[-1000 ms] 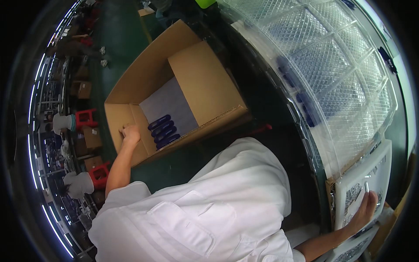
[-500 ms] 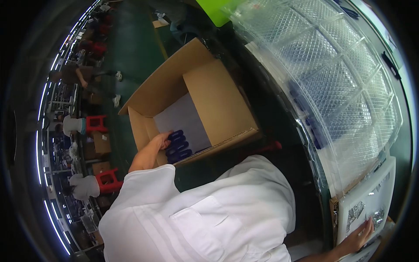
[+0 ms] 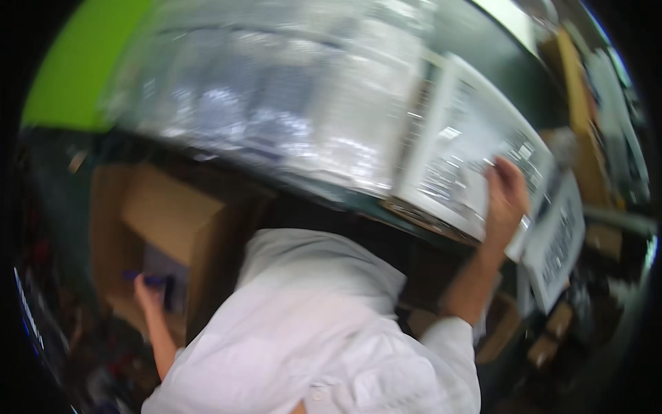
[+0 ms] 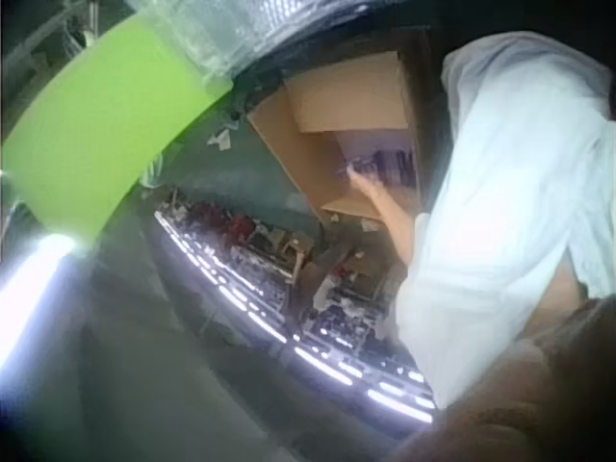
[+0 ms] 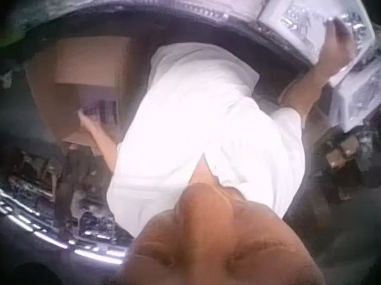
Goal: The person assembles small metal clips into purple plastic handles. They pick up a metal clip from a tray, insert it into the handle, and place the completed unit into a cardboard box. This process is repeated continuously throughout the video.
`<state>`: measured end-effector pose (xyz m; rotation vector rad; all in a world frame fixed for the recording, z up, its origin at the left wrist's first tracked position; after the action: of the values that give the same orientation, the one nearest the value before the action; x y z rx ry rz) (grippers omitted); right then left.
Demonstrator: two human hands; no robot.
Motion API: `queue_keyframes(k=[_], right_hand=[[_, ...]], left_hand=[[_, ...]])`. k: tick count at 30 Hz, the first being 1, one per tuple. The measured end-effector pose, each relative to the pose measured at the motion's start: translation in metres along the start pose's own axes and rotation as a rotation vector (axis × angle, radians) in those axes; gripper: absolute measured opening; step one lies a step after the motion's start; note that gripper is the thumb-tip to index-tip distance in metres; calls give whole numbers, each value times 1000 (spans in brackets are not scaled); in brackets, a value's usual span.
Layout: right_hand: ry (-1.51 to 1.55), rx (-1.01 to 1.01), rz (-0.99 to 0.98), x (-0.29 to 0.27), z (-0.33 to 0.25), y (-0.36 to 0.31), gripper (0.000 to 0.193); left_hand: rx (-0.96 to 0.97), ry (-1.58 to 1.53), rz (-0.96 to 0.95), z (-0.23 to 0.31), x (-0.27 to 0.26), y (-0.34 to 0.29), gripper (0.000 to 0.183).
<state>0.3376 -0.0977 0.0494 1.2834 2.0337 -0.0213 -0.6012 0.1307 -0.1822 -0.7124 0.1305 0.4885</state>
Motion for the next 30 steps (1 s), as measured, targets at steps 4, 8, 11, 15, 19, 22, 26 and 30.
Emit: queue_keyframes(k=[4, 8, 11, 15, 19, 22, 26, 30], right_hand=[[537, 281, -2, -9, -26, -14, 14], [673, 239, -65, -1, -53, -34, 11], [722, 175, -124, 5, -81, -48, 10], [697, 124, -102, -11, -98, -68, 8], [310, -95, -112, -24, -116, -83, 12], [169, -140, -93, -23, -125, -90, 12], [31, -180, -81, -12, -128, -95, 13], [-37, -222, -104, -3, -129, -94, 14]], left_hand=[[502, -118, -120, 152, 130, -180, 43], [608, -160, -654, 172, 282, -354, 45], [351, 6, -1128, 122, 386, -428, 44], [186, 239, -1621, 76, 475, -486, 43], [273, 319, -1737, 56, 481, -518, 41], [333, 381, -1748, 51, 479, -524, 40], [458, 452, -1721, 51, 477, -523, 38], [590, 458, -1701, 51, 478, -517, 38]])
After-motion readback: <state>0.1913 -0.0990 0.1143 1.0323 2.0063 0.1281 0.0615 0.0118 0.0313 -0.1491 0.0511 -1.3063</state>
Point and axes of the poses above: each hand's wrist, its own y-axis towards the middle knuckle, its own x-axis out of the palm, z = x × y, the point moved 5 cm from there along y, towards the middle knuckle
